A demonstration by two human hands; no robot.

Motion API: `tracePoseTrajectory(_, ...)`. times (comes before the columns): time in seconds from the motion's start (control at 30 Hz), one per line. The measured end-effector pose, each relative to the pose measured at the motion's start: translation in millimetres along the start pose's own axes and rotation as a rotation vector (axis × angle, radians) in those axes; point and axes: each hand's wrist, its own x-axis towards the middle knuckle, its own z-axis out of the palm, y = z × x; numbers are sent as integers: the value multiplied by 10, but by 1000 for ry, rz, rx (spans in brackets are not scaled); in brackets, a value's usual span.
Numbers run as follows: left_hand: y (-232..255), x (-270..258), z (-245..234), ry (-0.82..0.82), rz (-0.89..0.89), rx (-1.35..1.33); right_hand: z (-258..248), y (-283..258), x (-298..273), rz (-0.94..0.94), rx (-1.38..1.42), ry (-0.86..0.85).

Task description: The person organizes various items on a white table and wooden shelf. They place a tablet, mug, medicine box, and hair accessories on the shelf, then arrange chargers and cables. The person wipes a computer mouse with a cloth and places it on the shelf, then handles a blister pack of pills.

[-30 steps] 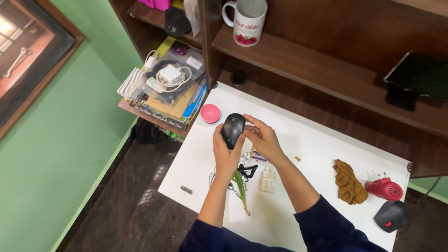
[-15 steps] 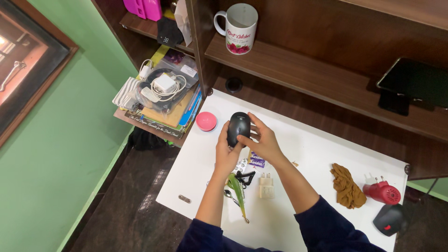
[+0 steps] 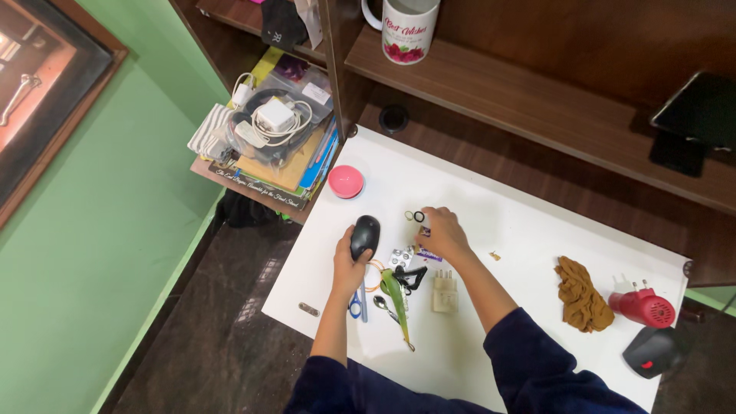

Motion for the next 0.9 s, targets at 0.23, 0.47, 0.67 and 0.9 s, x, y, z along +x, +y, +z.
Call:
tracePoseTrajectory(0.23,-228,49,-25,57,53,82,90,90,-162,118,-103,-61)
tracePoseTrajectory(0.47,-45,46,-68,45,30,264,173,331,-48,47,69,-25)
tracePoseTrajectory(0.67,602,-69,-87,103,206,305,-540,-28,-254,-120,673,-55)
tracePoseTrajectory(0.9,1831,-117,-93,-273,-16,-631,-1659,-784,-809,-331,850,-32)
